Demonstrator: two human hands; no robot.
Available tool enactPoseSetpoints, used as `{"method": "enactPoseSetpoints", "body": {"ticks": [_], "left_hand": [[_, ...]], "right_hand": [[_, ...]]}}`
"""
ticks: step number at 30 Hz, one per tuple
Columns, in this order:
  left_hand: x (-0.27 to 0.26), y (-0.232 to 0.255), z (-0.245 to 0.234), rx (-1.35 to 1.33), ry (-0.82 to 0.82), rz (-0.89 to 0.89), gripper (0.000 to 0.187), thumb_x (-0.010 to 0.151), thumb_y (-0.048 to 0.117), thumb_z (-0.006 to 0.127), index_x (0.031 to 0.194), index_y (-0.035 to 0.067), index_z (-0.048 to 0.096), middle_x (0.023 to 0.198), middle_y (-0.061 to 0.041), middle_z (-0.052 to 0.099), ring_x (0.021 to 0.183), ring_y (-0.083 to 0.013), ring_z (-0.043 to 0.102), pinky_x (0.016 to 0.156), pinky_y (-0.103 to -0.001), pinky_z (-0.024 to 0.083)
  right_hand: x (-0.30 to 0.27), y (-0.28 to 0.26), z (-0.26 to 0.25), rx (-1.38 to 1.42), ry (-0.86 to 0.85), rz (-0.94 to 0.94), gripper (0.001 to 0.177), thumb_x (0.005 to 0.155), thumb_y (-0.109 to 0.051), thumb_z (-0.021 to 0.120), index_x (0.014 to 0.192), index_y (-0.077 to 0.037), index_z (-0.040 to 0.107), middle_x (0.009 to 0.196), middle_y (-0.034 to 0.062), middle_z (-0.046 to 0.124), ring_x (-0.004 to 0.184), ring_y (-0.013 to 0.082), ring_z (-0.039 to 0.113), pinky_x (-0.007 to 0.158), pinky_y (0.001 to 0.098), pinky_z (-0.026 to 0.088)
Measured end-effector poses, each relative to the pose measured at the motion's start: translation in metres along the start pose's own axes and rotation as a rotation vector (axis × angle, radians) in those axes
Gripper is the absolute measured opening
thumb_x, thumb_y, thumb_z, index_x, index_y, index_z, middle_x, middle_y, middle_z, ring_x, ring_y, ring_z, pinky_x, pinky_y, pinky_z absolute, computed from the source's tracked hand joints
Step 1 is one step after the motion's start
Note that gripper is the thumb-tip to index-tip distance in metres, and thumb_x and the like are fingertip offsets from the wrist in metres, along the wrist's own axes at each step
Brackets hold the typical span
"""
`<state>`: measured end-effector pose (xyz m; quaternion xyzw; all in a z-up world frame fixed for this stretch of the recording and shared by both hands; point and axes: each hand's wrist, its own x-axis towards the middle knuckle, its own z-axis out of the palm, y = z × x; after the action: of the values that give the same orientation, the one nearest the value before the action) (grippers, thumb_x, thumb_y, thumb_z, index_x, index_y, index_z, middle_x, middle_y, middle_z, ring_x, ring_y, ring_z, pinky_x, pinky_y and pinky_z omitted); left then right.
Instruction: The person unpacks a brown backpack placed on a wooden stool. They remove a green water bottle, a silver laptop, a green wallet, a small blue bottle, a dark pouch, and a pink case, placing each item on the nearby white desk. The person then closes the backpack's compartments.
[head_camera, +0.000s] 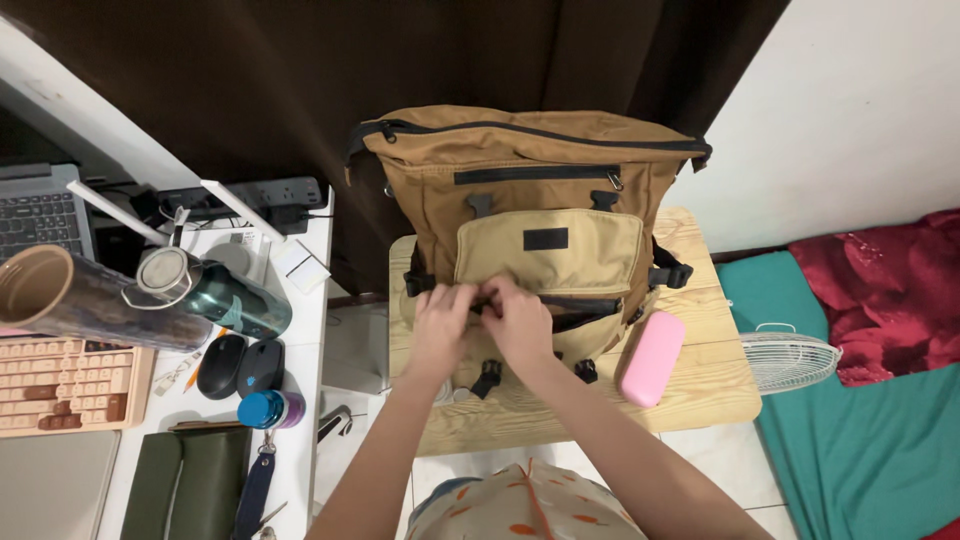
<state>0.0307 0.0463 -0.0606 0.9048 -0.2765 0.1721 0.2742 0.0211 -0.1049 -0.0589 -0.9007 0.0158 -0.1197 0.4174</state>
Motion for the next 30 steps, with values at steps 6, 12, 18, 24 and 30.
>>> {"method": "enactPoseSetpoints", "body": {"ticks": [6,12,18,24,30], "left_hand": [[-0.002,-0.004,0.006,0.242,0.008,0.132,0.031,0.073,0.007,0.076,0.103,0.012,0.069,0.103,-0.004,0.065,0.102,-0.0244,0.060,0.090,-0.042,0.041],[0.000,-0.005,0.010,0.216,-0.013,0.098,0.024,0.075,0.015,0.081,0.096,0.013,0.069,0.099,-0.002,0.063,0.098,-0.0239,0.059,0.088,-0.044,0.039],[0.009,0.003,0.007,0.313,-0.008,0.082,0.027,0.073,0.018,0.083,0.095,0.014,0.070,0.098,-0.003,0.062,0.100,-0.0254,0.057,0.088,-0.044,0.039],[0.015,0.016,0.004,0.149,0.078,0.021,0.040,0.072,0.041,0.089,0.094,0.014,0.067,0.098,-0.004,0.061,0.099,-0.0278,0.055,0.086,-0.048,0.039],[0.044,0.019,0.002,-0.197,0.420,-0.145,0.081,0.076,0.026,0.089,0.141,0.002,0.047,0.132,-0.019,0.054,0.114,-0.0363,0.051,0.097,-0.048,0.044]], "right_hand": [[-0.007,0.021,-0.043,-0.092,0.084,0.122,0.022,0.080,-0.012,0.074,0.101,-0.018,0.070,0.079,0.0072,0.074,0.072,0.0275,0.072,0.066,0.0412,0.055],[-0.011,0.074,-0.126,-0.101,0.195,0.249,0.018,0.081,-0.014,0.078,0.097,-0.015,0.070,0.077,0.0046,0.074,0.068,0.0214,0.073,0.063,0.0383,0.056],[-0.010,0.077,-0.124,-0.248,0.150,0.071,0.017,0.082,-0.013,0.076,0.098,-0.016,0.073,0.086,0.0053,0.070,0.074,0.0219,0.070,0.066,0.0395,0.055],[-0.006,0.081,-0.140,-0.182,0.115,0.059,0.021,0.086,-0.021,0.080,0.101,-0.011,0.070,0.092,0.0062,0.068,0.073,0.0199,0.070,0.067,0.0358,0.056],[0.023,0.089,-0.145,0.205,0.309,-0.044,0.053,0.086,-0.017,0.082,0.130,-0.002,0.055,0.114,0.0038,0.063,0.073,0.0122,0.064,0.063,0.0275,0.054]]}}
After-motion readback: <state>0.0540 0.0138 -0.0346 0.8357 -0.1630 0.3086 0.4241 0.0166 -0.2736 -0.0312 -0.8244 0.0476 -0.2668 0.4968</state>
